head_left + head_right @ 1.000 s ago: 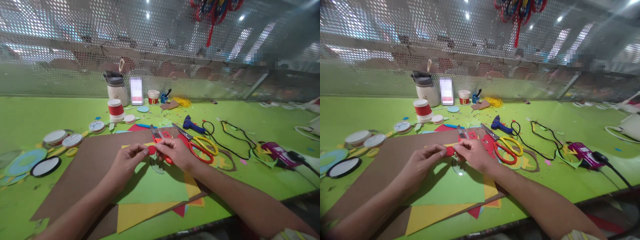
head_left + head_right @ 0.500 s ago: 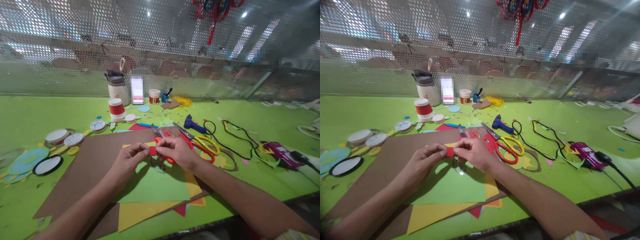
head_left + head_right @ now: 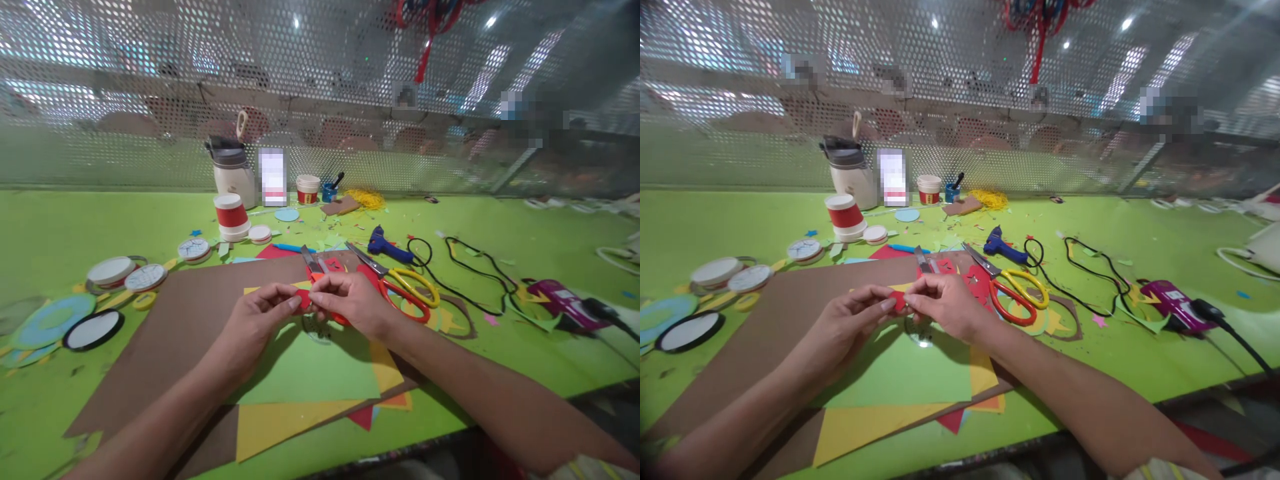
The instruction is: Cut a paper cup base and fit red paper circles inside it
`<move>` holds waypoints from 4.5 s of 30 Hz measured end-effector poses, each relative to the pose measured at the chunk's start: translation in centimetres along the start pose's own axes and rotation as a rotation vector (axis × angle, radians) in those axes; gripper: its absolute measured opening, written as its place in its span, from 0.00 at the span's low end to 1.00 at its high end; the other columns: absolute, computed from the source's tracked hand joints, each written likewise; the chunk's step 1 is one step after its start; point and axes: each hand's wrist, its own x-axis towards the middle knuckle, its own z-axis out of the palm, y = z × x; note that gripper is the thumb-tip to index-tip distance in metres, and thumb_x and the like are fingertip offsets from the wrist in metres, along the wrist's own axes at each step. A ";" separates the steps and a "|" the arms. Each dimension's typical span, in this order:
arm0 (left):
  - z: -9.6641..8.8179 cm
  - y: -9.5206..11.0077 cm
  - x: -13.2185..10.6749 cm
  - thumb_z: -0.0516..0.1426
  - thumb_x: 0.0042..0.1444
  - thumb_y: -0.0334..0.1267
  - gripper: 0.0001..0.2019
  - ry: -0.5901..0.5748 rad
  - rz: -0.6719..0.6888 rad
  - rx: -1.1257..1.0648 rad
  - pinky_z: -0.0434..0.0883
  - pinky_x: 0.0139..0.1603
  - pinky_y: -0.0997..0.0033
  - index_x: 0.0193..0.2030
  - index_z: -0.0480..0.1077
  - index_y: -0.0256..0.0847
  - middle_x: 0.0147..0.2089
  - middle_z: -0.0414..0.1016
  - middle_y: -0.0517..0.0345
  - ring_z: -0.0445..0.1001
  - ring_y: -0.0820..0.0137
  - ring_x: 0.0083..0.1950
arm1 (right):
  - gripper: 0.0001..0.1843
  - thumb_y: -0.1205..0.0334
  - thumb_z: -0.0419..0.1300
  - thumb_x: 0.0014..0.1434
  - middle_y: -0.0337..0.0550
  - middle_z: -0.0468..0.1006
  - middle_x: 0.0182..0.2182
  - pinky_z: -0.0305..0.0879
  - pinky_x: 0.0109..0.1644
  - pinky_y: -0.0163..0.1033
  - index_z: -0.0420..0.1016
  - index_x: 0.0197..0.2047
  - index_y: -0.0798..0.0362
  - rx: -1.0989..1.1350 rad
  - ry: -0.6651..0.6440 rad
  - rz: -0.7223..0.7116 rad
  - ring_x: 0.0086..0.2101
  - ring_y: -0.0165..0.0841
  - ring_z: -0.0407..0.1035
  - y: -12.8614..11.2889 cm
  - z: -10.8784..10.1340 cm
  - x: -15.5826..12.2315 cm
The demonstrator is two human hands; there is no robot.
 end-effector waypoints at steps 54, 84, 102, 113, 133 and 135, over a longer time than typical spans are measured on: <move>0.4 0.9 -0.4 0.63 0.53 0.36 0.04 0.034 -0.074 -0.033 0.67 0.45 0.67 0.29 0.74 0.39 0.30 0.82 0.54 0.77 0.67 0.36 | 0.15 0.51 0.68 0.50 0.35 0.72 0.20 0.63 0.27 0.33 0.75 0.28 0.55 0.101 0.035 0.004 0.22 0.26 0.66 -0.2 -0.1 0.0; 0.5 0.7 -0.2 0.64 0.51 0.35 0.05 0.040 -0.049 -0.086 0.67 0.42 0.72 0.27 0.74 0.39 0.28 0.75 0.61 0.75 0.72 0.34 | 0.15 0.50 0.64 0.55 0.38 0.73 0.25 0.66 0.31 0.36 0.73 0.31 0.55 0.034 0.055 -0.042 0.25 0.27 0.68 0.9 -0.4 0.5; 0.2 -0.2 -0.4 0.64 0.45 0.38 0.07 0.036 0.078 0.009 0.68 0.41 0.67 0.23 0.72 0.39 0.25 0.74 0.58 0.74 0.68 0.32 | 0.11 0.64 0.60 0.62 0.47 0.74 0.38 0.64 0.42 0.43 0.74 0.48 0.53 -0.787 -0.032 -0.531 0.38 0.38 0.67 0.5 0.3 -1.0; -1.4 -0.2 0.8 0.56 0.61 0.42 0.12 0.198 0.073 0.164 0.74 0.43 0.60 0.45 0.71 0.36 0.43 0.75 0.54 0.75 0.67 0.41 | 0.08 0.63 0.58 0.62 0.45 0.78 0.35 0.69 0.37 0.38 0.75 0.45 0.54 -0.905 -0.010 -0.515 0.33 0.34 0.71 1.8 -0.2 -0.1; -6.6 5.1 4.0 0.57 0.61 0.42 0.18 0.559 0.189 0.136 0.74 0.48 0.53 0.56 0.67 0.39 0.55 0.71 0.49 0.73 0.61 0.50 | 0.09 0.61 0.55 0.65 0.51 0.75 0.36 0.62 0.42 0.41 0.72 0.39 0.58 -1.283 -0.305 -0.615 0.39 0.39 0.67 1.8 4.7 -0.5; -7.8 6.8 4.7 0.57 0.61 0.42 0.18 0.605 0.179 0.166 0.74 0.48 0.53 0.56 0.67 0.39 0.55 0.70 0.49 0.73 0.61 0.50 | 0.09 0.61 0.55 0.65 0.50 0.75 0.36 0.61 0.42 0.41 0.71 0.39 0.57 -1.288 -0.293 -0.610 0.40 0.39 0.66 1.9 4.7 -0.6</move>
